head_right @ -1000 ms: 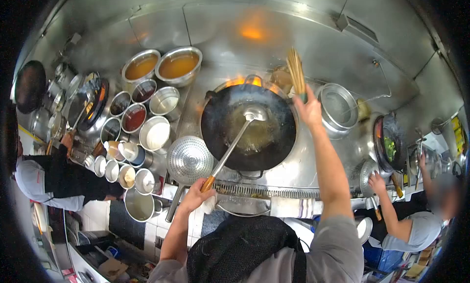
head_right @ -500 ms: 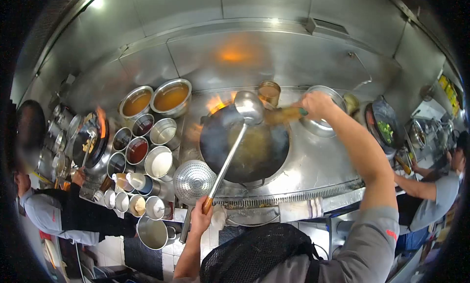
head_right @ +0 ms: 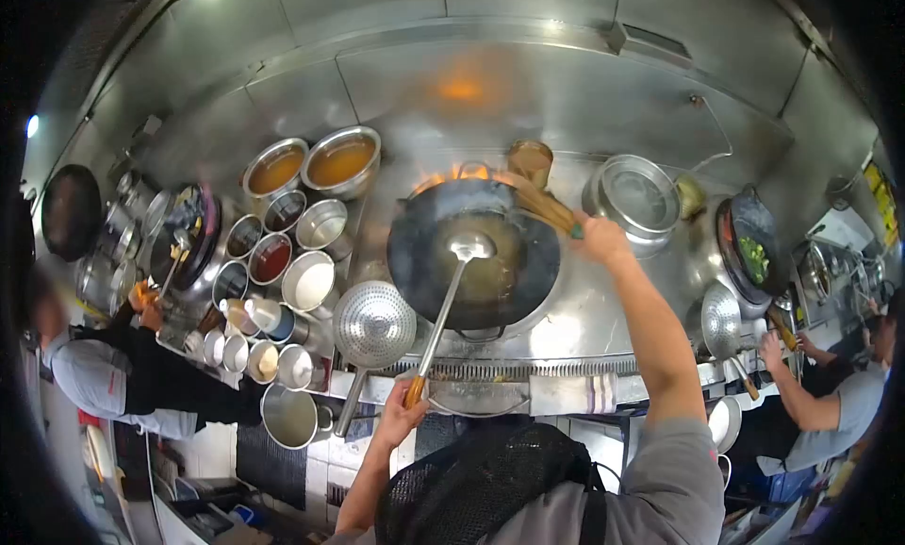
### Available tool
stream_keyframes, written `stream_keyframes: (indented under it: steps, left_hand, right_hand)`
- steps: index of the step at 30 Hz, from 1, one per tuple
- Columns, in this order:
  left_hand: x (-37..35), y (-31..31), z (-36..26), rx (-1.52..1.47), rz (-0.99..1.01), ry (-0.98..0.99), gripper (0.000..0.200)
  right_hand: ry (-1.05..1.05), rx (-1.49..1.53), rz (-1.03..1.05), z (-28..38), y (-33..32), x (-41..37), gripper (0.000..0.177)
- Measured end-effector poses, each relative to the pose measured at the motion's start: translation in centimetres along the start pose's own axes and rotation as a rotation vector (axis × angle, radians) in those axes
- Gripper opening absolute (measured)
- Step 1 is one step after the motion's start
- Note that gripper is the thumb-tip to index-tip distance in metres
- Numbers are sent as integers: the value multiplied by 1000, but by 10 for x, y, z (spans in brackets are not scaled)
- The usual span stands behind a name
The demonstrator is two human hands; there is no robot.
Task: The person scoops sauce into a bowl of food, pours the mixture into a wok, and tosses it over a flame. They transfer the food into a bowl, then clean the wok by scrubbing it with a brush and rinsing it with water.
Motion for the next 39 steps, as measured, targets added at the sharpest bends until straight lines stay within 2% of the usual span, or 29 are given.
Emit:
stream_keyframes:
  steps: [1,2,5,7,9,10,11,13,15,16,17,19,20,21,23,24,25,26,27,28,29,31,32,33,35,36,37,39]
  left_hand:
    - [-3,3,-3,-3,-11,-15,42]
    - [-3,5,-3,-22,-26,-77,42]
    - [-4,26,-31,-16,-41,-206,41]
    - [-6,59,-35,-431,41,-430,45]
    - [1,64,-23,-501,110,-441,49]
    - [2,65,-18,-640,148,-443,48]
    - [1,68,-17,-782,184,-447,47]
    - [-2,76,-27,-716,117,-420,42]
    - [1,58,-40,332,-167,-279,36]
    - [1,48,-51,863,-348,196,39]
    - [-1,44,-53,867,-361,188,39]
    - [0,33,-59,1060,-436,57,41]
    - [5,24,-52,964,-337,-61,44]
    - [18,2,-24,663,-257,157,49]
    - [19,-6,-1,-173,-35,-351,53]
    - [14,-1,-24,73,-134,-334,54]
    - [20,-1,-22,72,-133,-324,54]
    - [27,4,-19,218,-70,-264,51]
    - [31,11,-19,365,-5,-202,49]
    - [30,15,-24,411,-24,-264,47]
    - [33,15,-18,418,-17,-251,47]
    - [37,16,-14,440,-11,81,47]
    - [37,18,0,347,1,54,48]
    - [35,19,1,411,-16,135,48]
    - [32,9,-2,630,-187,232,49]
    - [25,18,-34,776,-229,206,45]
    - [25,20,-44,907,-264,286,40]
    - [26,25,-57,959,-294,442,38]
  right_hand:
    - [74,92,-101,-10,-5,-5,64]
    - [44,134,-161,-9,-5,-9,62]
    - [-77,262,-100,24,11,-21,64]
    - [-319,202,-82,97,54,-41,65]
    - [-468,88,190,152,76,-64,64]
    - [-464,100,189,150,86,-56,64]
    - [-356,145,133,141,100,-38,64]
    - [-94,277,-1,109,116,1,64]
    - [56,356,193,84,139,35,62]
    - [-21,324,198,80,134,42,61]
    - [-93,294,206,73,130,44,60]
    - [-102,220,165,46,118,58,61]
    - [-94,222,121,30,103,61,62]
    - [-86,221,76,15,80,59,62]
    - [22,310,29,-12,23,49,62]
    - [-33,390,-116,-26,2,48,63]
    - [-88,466,-264,-39,-20,45,64]
    - [-94,458,-267,-40,-40,38,64]
    - [-23,600,-321,-49,-68,25,64]
    - [54,746,-381,-58,-83,17,63]
    - [59,746,-397,-59,-72,24,63]
    - [-178,552,-824,-53,-74,21,60]
    - [-215,171,-292,-42,-54,31,56]
    - [-196,172,-308,-51,-74,26,56]
    - [-237,-453,150,-61,-71,29,59]
    - [-141,-398,77,-73,-106,22,61]
    - [-47,-341,2,-90,-138,14,62]
    - [-81,-4,-389,-127,-193,0,66]
Point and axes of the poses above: each hand's wrist, its own x-axis towards the middle knuckle, its own y-axis out of the palm, z = x × y, the point moved 9 cm from there along x, towards the middle knuckle, and after that the axes turned 2 degrees about -x, right-handed, at the moved point
